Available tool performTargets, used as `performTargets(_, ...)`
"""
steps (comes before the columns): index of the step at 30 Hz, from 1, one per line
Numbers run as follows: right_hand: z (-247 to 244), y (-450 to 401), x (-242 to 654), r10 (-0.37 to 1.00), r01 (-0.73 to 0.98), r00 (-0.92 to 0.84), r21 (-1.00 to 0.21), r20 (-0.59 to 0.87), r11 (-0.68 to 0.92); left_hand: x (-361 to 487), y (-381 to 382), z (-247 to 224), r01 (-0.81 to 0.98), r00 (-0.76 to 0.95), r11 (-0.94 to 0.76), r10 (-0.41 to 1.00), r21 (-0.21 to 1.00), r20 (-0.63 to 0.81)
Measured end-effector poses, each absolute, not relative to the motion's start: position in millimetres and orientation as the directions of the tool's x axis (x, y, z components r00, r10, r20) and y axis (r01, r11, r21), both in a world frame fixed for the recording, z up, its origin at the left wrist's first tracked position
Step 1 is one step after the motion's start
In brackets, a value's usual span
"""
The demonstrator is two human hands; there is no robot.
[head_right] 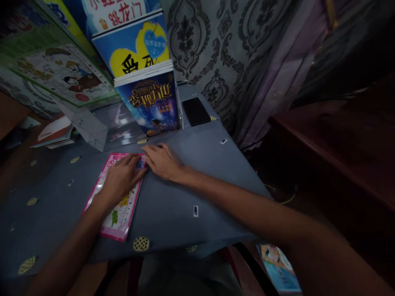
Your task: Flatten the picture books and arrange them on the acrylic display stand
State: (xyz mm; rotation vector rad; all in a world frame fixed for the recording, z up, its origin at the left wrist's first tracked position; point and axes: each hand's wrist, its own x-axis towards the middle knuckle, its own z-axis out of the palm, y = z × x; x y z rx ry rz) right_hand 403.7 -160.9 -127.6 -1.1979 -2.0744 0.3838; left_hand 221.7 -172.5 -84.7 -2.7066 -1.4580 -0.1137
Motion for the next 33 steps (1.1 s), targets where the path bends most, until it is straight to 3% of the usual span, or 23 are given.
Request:
performTargets(4, -126, -166, 401, 0.814, 0.698, -0.437, -0.426, 0.383, 0.576, 178, -189, -82, 0.682, 0.723, -0.72, 0.69, 0.13, 0.031)
performTargets(8, -131, -162, 399, 0.787, 0.676, -0.483, -0.408, 0.384, 0.614, 143, -221, -80, 0.615, 0.781, -0.753, 0.623, 0.235, -0.044)
performTargets(18, -147, -134, 399, 0.682, 0.558, -0.632, -0.395, 0.369, 0.73, 139, -246, -91, 0.629, 0.761, -0.732, 0.648, 0.263, -0.018)
performTargets(26, -158, -124, 399, 0.651, 0.531, -0.627, -0.376, 0.428, 0.759, 143, -256, -91, 0.713, 0.676, -0.622, 0.732, 0.324, -0.084)
performTargets(33, -150, -161, 396, 0.596, 0.472, -0.656, -0.364, 0.464, 0.803, 139, -270, -99, 0.709, 0.66, -0.616, 0.751, 0.344, -0.015)
